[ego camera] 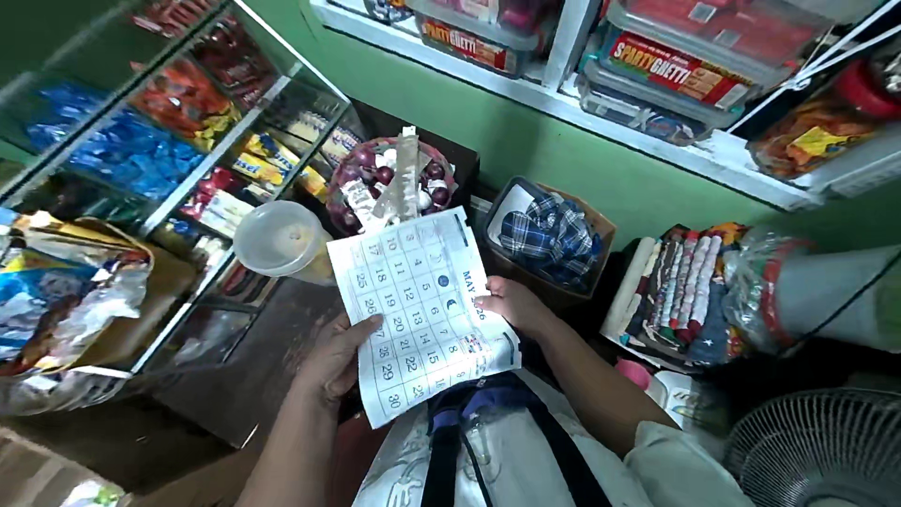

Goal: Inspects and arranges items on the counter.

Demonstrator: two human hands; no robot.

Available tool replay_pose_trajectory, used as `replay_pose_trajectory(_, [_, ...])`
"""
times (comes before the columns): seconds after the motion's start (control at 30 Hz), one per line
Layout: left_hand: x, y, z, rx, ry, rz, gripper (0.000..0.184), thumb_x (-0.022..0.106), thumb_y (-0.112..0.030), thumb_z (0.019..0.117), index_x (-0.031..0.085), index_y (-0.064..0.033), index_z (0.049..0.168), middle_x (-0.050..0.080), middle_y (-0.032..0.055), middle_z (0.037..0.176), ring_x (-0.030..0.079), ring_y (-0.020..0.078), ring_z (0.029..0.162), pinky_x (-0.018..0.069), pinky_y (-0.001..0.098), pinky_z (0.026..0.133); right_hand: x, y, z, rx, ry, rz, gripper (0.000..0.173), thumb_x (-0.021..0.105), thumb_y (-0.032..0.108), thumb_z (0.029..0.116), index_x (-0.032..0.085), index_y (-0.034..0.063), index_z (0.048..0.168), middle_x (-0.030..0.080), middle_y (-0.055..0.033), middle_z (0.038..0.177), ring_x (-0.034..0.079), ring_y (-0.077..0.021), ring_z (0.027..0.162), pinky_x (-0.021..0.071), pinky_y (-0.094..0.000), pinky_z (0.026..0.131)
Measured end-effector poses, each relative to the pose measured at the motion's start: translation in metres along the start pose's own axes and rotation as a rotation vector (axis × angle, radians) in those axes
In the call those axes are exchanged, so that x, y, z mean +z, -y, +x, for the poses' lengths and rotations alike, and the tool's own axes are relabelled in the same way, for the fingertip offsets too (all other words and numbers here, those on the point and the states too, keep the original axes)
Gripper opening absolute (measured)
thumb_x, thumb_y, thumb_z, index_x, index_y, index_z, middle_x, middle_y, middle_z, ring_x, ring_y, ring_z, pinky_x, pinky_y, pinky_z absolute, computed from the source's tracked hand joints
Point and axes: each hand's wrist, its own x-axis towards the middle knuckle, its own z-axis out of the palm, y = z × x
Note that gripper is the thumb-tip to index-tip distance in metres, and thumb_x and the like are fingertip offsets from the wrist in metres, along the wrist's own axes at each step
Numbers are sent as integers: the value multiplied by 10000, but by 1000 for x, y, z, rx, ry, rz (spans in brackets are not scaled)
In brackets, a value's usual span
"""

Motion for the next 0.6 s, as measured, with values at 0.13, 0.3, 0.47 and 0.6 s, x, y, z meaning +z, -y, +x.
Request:
replay_pose_trajectory(0.13, [1, 9, 16, 120, -116, 44, 190, 541, -8, 1026, 587, 12, 1210, 759, 77, 923, 756, 158, 788, 657, 332, 712, -12, -18, 10, 79, -156, -214, 474, 617, 260, 1031, 533, 108, 1473, 670, -159, 1269, 667, -249, 1122, 547, -458, 974])
replay_pose_trajectory(0.3, [-7, -1, 27, 334, -140, 124, 231, 529, -22, 1033, 568, -27, 1261, 753, 45, 993, 753, 139, 843, 654, 338, 770, -63, -58, 30, 54, -572, -497, 660, 724, 267, 949, 462, 111, 1535, 442, -256, 1540, 497, -454, 1357, 447, -634, 1079])
replay_pose_trajectory(0.47, [6, -16, 31, 426, -234, 219, 215, 534, -42, 1034, 552, -27, 1248, 740, -4, 986, 742, 101, 850, 647, 301, 784, -113, -73, 64, 167, -718, -746, 954, 844, 342, 821, 328, 254, 1619, 90, -262, 1695, 246, -592, 1466, 367, -722, 1095])
replay_pose_trajectory(0.6, [28, -16, 27, 424, -310, 258, 215, 535, -33, 1030, 548, -16, 1244, 738, -7, 991, 741, 101, 859, 646, 299, 793, -146, -72, 95, 339, -654, -787, 1150, 896, 414, 752, 180, 354, 1650, -77, -177, 1723, 137, -647, 1471, 383, -832, 948])
